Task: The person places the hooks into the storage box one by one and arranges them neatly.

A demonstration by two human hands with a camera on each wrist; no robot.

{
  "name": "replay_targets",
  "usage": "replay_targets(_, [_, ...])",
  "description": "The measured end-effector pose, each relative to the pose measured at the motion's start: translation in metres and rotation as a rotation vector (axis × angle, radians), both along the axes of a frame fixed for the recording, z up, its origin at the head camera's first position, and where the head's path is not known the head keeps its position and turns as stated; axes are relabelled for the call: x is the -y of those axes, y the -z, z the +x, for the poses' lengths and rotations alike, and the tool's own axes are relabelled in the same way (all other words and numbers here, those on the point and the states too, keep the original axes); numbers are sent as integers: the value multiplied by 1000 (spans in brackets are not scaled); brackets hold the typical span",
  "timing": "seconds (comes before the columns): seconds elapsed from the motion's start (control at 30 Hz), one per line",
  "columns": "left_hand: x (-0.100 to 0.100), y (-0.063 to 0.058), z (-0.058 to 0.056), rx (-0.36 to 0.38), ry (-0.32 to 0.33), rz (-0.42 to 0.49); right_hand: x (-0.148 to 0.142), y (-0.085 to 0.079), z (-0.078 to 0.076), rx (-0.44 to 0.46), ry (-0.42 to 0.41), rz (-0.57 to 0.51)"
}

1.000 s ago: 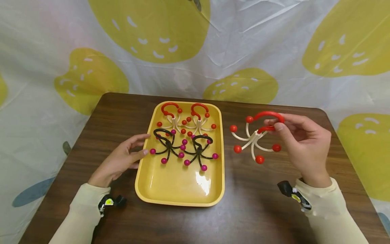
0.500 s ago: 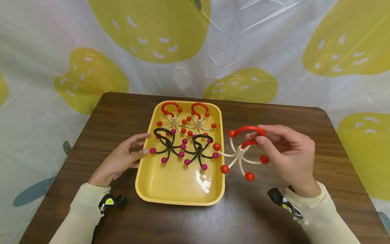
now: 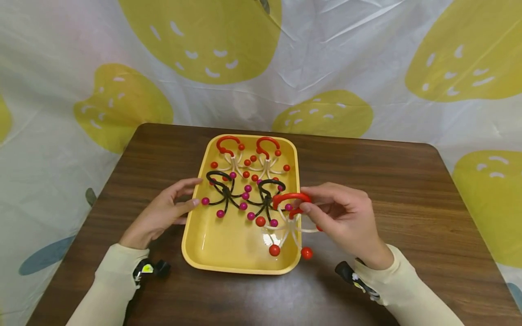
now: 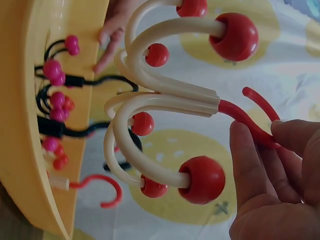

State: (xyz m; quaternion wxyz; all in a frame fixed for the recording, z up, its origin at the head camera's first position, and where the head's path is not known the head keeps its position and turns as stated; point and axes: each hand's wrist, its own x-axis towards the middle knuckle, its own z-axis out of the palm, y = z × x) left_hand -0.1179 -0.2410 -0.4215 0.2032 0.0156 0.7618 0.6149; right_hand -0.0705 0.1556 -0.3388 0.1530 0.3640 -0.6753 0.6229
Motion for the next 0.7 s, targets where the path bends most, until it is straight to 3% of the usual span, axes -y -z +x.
replay_targets(0.43, [-1,0,1,3,-2,28,37,14,0,105,-40,63])
replay_targets(0.7, [-1,-1,1,8,-8,10,61,23,-2,135,-99,36])
